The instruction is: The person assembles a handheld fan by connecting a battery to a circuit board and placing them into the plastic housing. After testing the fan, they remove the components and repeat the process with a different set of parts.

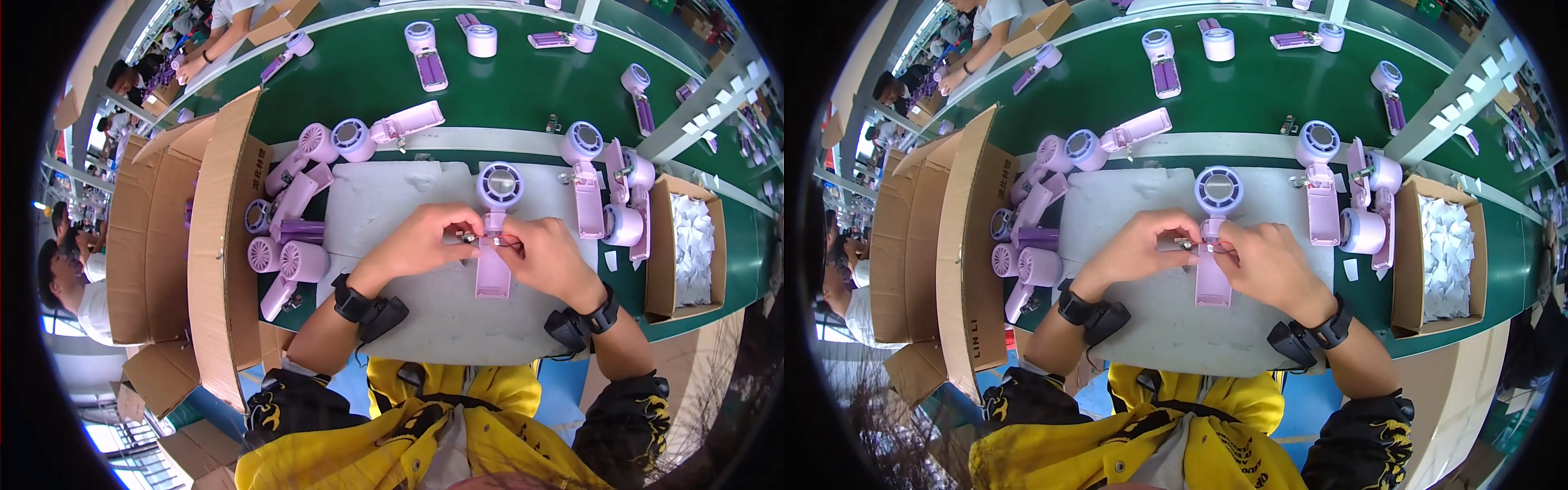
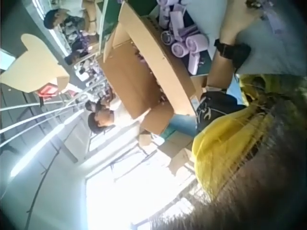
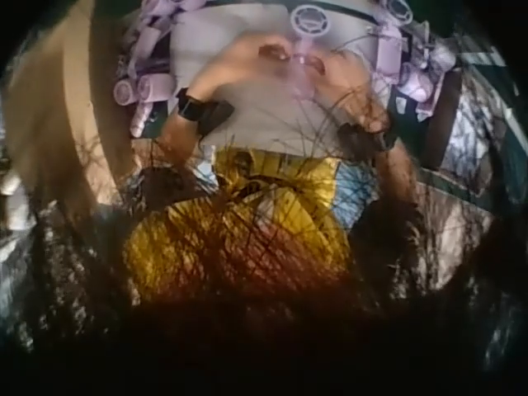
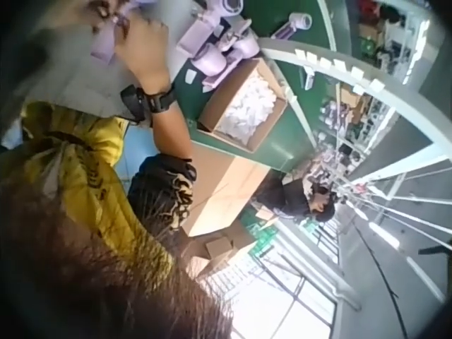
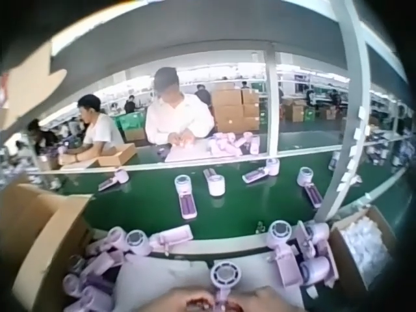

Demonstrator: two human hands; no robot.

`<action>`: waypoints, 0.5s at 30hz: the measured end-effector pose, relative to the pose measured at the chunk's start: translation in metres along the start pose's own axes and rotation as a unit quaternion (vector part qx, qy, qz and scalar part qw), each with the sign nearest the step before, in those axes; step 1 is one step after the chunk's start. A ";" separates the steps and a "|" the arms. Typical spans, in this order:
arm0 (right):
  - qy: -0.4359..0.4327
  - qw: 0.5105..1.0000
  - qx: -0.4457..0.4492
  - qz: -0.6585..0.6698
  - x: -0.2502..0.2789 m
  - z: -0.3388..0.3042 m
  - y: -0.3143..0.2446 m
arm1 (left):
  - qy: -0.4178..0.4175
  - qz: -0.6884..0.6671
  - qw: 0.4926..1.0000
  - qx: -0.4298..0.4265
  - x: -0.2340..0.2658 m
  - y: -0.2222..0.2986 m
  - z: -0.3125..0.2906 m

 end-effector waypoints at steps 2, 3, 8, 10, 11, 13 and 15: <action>0.046 0.999 0.020 -0.014 0.011 -0.002 -0.005 | 0.008 0.040 0.999 -0.031 -0.002 0.010 -0.001; 0.069 0.997 0.031 -0.022 0.014 -0.004 -0.007 | 0.011 0.036 0.999 -0.030 -0.003 0.012 0.000; 0.084 0.994 0.067 -0.023 0.011 -0.007 -0.013 | 0.015 0.069 0.995 -0.069 -0.006 0.020 0.000; 0.083 0.992 0.077 -0.046 0.009 -0.007 -0.015 | 0.017 0.069 0.994 -0.085 -0.007 0.022 0.000; 0.083 0.991 0.083 -0.057 0.008 -0.007 -0.016 | 0.020 0.067 0.994 -0.085 -0.007 0.022 0.000; 0.081 0.993 0.078 -0.042 0.007 -0.007 -0.011 | 0.017 0.084 0.993 -0.079 -0.008 0.022 0.001; 0.083 0.994 0.067 -0.010 0.007 -0.008 -0.006 | 0.017 0.091 0.993 -0.077 -0.008 0.024 0.002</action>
Point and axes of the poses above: each hand's wrist, its own z-axis towards the middle knuckle, its own x-axis out of the back of the hand, y = z × x, the point moved 9 cm from there along z, towards the middle knuckle, and after that the axes turned 5 degrees about -z, right-handed, at the moved point
